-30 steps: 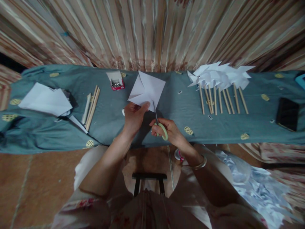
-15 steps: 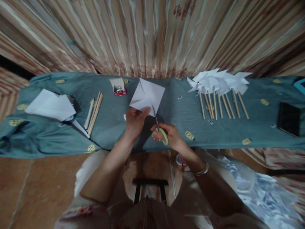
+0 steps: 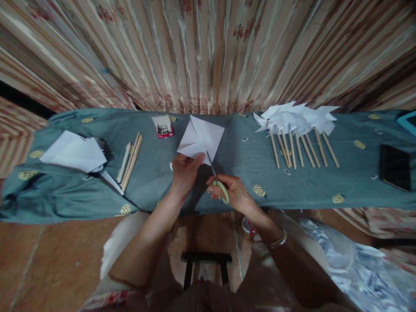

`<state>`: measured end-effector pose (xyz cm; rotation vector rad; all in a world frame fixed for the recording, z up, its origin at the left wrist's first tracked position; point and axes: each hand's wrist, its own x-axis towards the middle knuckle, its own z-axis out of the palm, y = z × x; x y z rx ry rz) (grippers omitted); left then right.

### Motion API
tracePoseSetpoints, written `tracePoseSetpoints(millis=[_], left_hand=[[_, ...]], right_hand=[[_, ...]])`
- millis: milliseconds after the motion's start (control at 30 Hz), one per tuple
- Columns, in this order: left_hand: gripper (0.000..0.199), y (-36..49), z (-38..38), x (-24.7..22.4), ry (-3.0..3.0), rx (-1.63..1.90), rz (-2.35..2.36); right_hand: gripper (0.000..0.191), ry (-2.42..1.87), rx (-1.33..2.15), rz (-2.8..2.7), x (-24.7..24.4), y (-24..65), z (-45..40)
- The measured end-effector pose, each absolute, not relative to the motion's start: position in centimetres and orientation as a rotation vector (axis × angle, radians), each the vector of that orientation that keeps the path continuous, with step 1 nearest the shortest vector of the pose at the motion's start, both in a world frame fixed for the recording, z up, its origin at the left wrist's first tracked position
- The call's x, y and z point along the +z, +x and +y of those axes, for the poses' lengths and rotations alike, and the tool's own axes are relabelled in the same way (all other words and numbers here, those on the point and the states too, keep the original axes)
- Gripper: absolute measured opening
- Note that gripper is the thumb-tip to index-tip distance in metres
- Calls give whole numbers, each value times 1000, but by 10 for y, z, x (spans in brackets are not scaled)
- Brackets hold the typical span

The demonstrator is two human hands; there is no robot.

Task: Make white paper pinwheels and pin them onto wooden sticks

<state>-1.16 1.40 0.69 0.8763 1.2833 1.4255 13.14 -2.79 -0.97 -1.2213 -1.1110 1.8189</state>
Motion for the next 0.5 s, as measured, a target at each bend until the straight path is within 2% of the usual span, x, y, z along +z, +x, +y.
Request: tracePoseSetpoints(millis=[233, 500], left_hand=[[10, -11, 12, 9, 933, 1391, 1298], [13, -10, 8, 8, 1013, 1312, 1374]], right_hand=[[46, -1266, 1800, -1140, -8, 134, -26], [45, -1256, 1806, -1135, -3, 135, -22]])
